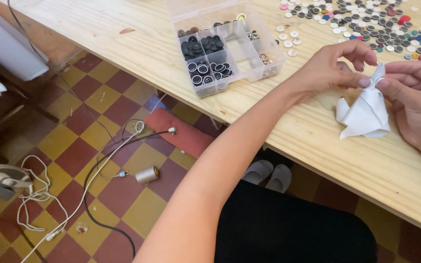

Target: The person folds a small white piece of fabric on a wooden table. They repeatedly fold and press the fabric with their hands, adjusting the edges to create a compact shape. A container of buttons and scattered buttons are visible on the table.

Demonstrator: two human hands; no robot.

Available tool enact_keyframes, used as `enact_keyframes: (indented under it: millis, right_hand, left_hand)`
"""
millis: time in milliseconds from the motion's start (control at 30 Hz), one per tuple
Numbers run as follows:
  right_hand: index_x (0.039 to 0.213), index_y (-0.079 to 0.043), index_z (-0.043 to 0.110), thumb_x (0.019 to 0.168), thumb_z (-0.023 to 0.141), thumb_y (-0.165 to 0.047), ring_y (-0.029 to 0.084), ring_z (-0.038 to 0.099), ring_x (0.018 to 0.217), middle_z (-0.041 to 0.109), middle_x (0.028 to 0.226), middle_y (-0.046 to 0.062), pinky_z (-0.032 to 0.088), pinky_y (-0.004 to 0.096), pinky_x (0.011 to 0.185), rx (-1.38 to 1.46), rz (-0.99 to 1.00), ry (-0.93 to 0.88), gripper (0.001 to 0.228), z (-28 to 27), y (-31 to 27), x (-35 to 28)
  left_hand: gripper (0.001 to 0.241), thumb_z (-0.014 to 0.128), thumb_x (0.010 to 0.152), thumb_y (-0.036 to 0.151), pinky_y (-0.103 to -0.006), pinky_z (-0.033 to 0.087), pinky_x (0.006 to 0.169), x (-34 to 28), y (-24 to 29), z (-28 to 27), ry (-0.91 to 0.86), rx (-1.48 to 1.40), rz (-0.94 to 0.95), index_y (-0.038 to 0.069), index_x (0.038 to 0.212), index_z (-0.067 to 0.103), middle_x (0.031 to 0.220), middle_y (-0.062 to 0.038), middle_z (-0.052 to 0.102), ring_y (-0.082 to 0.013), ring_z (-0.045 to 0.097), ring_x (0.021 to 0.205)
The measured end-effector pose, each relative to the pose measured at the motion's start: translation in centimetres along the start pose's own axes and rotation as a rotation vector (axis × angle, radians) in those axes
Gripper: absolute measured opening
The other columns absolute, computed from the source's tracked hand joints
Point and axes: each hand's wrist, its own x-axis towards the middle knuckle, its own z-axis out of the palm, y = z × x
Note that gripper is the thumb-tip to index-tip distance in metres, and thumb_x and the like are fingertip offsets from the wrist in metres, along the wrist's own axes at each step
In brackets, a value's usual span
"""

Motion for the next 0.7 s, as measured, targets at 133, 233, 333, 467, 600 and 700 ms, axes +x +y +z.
enact_keyframes:
  millis: [133,233,333,467,600,700]
  right_hand:
    - [0.112,-0.017,0.067,0.094,0.081,-0.014,0.003,0.073,0.080,0.073,0.094,-0.002,0.060,0.013,0.072,0.048,0.047,0.000,0.023,1.0,-1.3,-0.6]
    - [0.109,-0.015,0.069,0.091,0.082,-0.010,0.005,0.071,0.076,0.074,0.095,0.000,0.061,0.016,0.073,0.051,0.023,0.011,0.023,1.0,-0.7,-0.2]
    - [0.109,-0.012,0.068,0.089,0.081,-0.010,0.004,0.070,0.077,0.073,0.094,0.001,0.058,0.014,0.075,0.070,0.004,-0.051,0.024,1.2,-0.8,-0.2]
    - [0.109,-0.013,0.068,0.087,0.083,-0.012,0.004,0.070,0.078,0.073,0.096,0.001,0.059,0.015,0.072,0.056,0.002,-0.061,0.026,1.6,-1.3,-0.6]
    - [0.112,-0.011,0.068,0.088,0.079,-0.006,0.007,0.072,0.090,0.074,0.104,0.003,0.061,0.016,0.086,0.007,-0.001,-0.080,0.027,2.1,-1.7,-0.7]
    - [0.112,-0.009,0.067,0.086,0.077,0.000,0.010,0.074,0.092,0.074,0.106,0.005,0.063,0.019,0.089,0.032,0.003,-0.082,0.029,2.2,-1.6,-0.7]
  left_hand:
    - [0.038,0.095,0.070,0.015,-0.0229,0.046,0.059,0.0,-0.8,-0.3,0.002,-0.029,-0.063,0.010,0.104,0.077,0.100,-0.009,0.068,-0.0066,0.041,0.058]
    - [0.039,0.097,0.070,0.014,-0.0214,0.042,0.064,-0.2,-0.5,-0.4,-0.008,-0.045,-0.048,0.011,0.103,0.077,0.102,-0.010,0.070,-0.0059,0.050,0.067]
    - [0.036,0.094,0.070,0.005,-0.0254,0.053,0.067,-0.2,0.0,-0.3,-0.021,-0.051,-0.099,0.007,0.101,0.075,0.096,-0.011,0.072,-0.0103,0.062,0.067]
    - [0.038,0.094,0.071,0.003,-0.0304,0.062,0.072,-0.3,0.1,-0.5,-0.067,-0.107,-0.095,0.005,0.103,0.074,0.091,-0.011,0.072,-0.0172,0.070,0.082]
    - [0.036,0.093,0.073,0.005,-0.0312,0.058,0.078,-0.5,0.6,-1.0,-0.097,-0.093,-0.085,0.006,0.107,0.081,0.099,-0.008,0.078,-0.0176,0.070,0.087]
    - [0.038,0.094,0.074,0.004,-0.0323,0.060,0.078,-0.7,1.3,-1.0,-0.089,-0.119,-0.143,0.005,0.109,0.081,0.101,-0.011,0.078,-0.0185,0.071,0.082]
